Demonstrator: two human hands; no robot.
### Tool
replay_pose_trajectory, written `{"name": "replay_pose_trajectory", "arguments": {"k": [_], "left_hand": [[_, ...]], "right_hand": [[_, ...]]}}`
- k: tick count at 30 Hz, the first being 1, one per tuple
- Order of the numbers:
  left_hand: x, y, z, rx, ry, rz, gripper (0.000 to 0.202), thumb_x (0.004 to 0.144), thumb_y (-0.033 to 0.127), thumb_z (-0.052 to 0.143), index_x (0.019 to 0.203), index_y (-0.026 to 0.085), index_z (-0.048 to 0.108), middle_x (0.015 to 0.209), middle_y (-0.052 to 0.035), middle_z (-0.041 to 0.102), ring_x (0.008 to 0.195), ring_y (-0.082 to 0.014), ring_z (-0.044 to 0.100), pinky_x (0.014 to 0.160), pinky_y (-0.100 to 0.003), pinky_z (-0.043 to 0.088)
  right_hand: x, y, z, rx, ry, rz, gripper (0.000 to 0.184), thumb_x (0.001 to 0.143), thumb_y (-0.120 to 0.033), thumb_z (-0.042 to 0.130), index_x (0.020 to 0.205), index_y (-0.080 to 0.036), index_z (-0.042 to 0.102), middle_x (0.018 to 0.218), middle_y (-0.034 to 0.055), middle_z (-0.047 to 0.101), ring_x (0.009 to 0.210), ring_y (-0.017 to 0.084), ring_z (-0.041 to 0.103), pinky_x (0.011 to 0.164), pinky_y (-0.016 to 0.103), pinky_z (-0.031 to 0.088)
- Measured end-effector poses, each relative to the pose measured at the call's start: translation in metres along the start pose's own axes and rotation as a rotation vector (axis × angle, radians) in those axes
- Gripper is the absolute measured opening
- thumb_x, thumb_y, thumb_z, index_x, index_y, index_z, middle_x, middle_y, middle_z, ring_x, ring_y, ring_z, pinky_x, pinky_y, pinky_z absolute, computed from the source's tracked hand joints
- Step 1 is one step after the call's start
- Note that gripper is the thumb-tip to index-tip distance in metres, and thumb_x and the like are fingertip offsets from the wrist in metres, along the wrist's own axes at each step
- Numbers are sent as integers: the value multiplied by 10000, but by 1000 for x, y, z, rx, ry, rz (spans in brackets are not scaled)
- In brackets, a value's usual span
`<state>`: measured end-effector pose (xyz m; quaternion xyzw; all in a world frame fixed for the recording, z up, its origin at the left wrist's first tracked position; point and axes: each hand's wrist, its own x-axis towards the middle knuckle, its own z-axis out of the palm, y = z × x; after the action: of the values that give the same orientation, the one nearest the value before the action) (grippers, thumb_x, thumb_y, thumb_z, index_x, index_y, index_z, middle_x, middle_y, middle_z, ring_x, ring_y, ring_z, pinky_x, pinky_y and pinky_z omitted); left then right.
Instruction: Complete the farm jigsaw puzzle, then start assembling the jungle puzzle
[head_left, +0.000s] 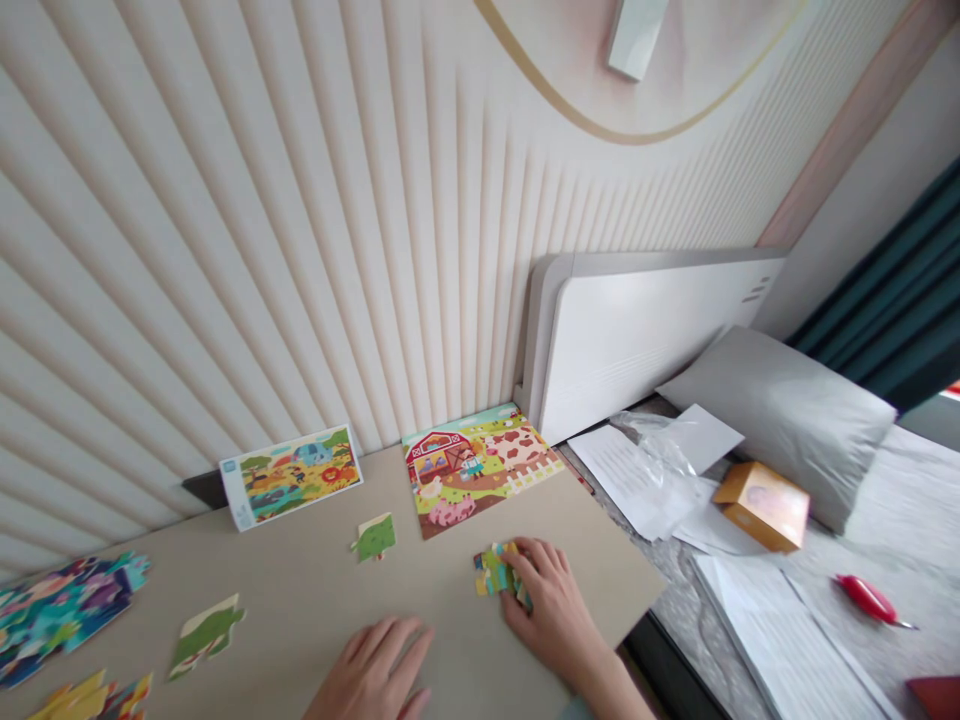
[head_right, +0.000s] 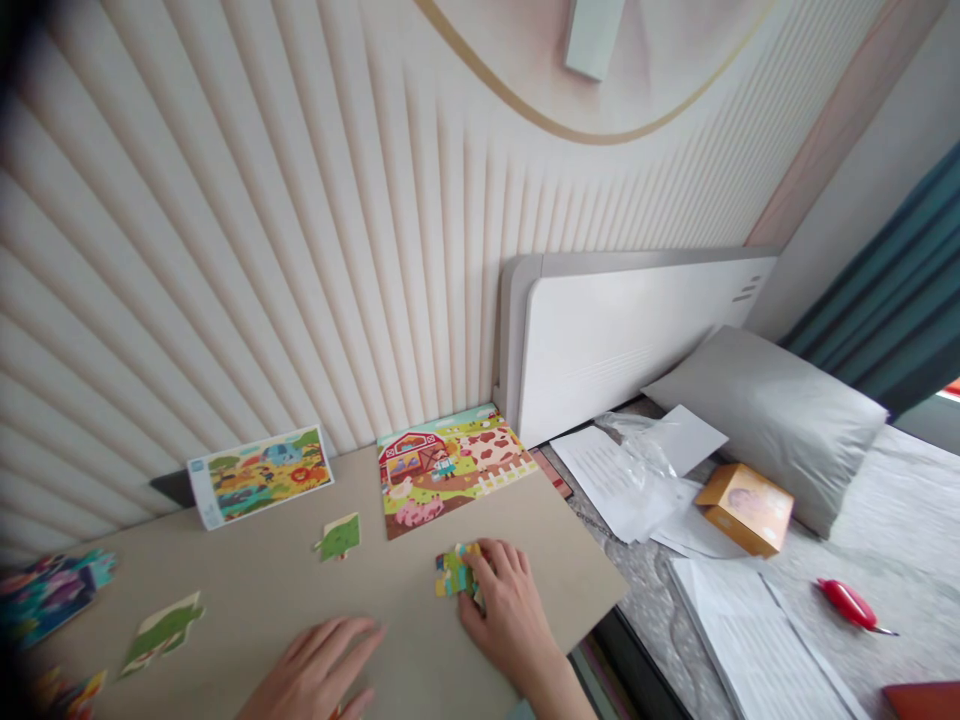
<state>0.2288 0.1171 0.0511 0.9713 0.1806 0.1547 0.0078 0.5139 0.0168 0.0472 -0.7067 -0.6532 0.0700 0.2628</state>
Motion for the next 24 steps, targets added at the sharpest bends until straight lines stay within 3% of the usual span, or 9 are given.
{"name": "replay_pose_trajectory", "arguments": {"k": [5, 9, 11, 14, 18, 21, 24], "left_hand": [[39, -2, 4, -128, -147, -128, 438, 956, 302, 584, 1392, 262, 590, 1315, -71, 668, 1187, -259, 623, 1023, -385, 494], [73, 6, 19, -221, -228, -176, 617, 900, 368, 673, 1479, 221, 517, 1424, -101, 597, 1278, -296, 552, 1111, -429, 437], [87, 13, 25, -233, -241, -184, 612, 868, 333, 704, 1444, 201, 547, 1404, -110, 599, 1269, -310, 546, 1109, -447, 435], [101, 22, 33, -240, -219, -196, 448, 880, 261, 688, 1320, 210, 626, 1256, -91, 649, 1177, -288, 578, 1055, -439, 467], [105, 30, 37, -218, -195, -204, 356, 904, 215, 665, 1259, 238, 646, 1146, -67, 668, 1095, -264, 610, 986, -420, 504], [98, 32, 28, -157, -174, -198, 476, 893, 279, 708, 1354, 219, 604, 1307, -112, 641, 1188, -298, 604, 1019, -451, 505], [70, 27, 6, -64, -116, -119, 601, 893, 406, 715, 1437, 206, 553, 1494, -145, 542, 1312, -338, 553, 1083, -489, 479]], "right_hand": [[5, 2, 2, 4, 5, -18, 555, 782, -104, 582, 1310, -271, 613, 1349, 85, 608, 1230, 288, 532, 1064, 445, 414], [6, 3, 3, -5, 7, -22, 559, 806, -93, 560, 1335, -266, 616, 1396, 86, 601, 1265, 282, 521, 1094, 444, 395], [5, 5, 4, -9, 19, -14, 579, 808, -84, 551, 1354, -269, 612, 1412, 86, 600, 1272, 278, 528, 1100, 449, 397], [3, 8, 4, -3, 43, -8, 618, 790, -71, 544, 1372, -270, 606, 1394, 87, 623, 1262, 276, 554, 1092, 457, 417], [0, 14, 7, 37, 93, -24, 531, 833, -77, 515, 1314, -260, 643, 1290, 86, 691, 1210, 264, 609, 1055, 457, 467], [-2, 22, 13, 66, 144, 3, 415, 934, -154, 496, 1308, -252, 647, 1310, 98, 689, 1226, 267, 622, 1055, 464, 492], [-5, 32, 18, 104, 198, 95, 379, 1010, -292, 481, 1363, -252, 613, 1447, 110, 605, 1296, 270, 599, 1077, 452, 503]]}}
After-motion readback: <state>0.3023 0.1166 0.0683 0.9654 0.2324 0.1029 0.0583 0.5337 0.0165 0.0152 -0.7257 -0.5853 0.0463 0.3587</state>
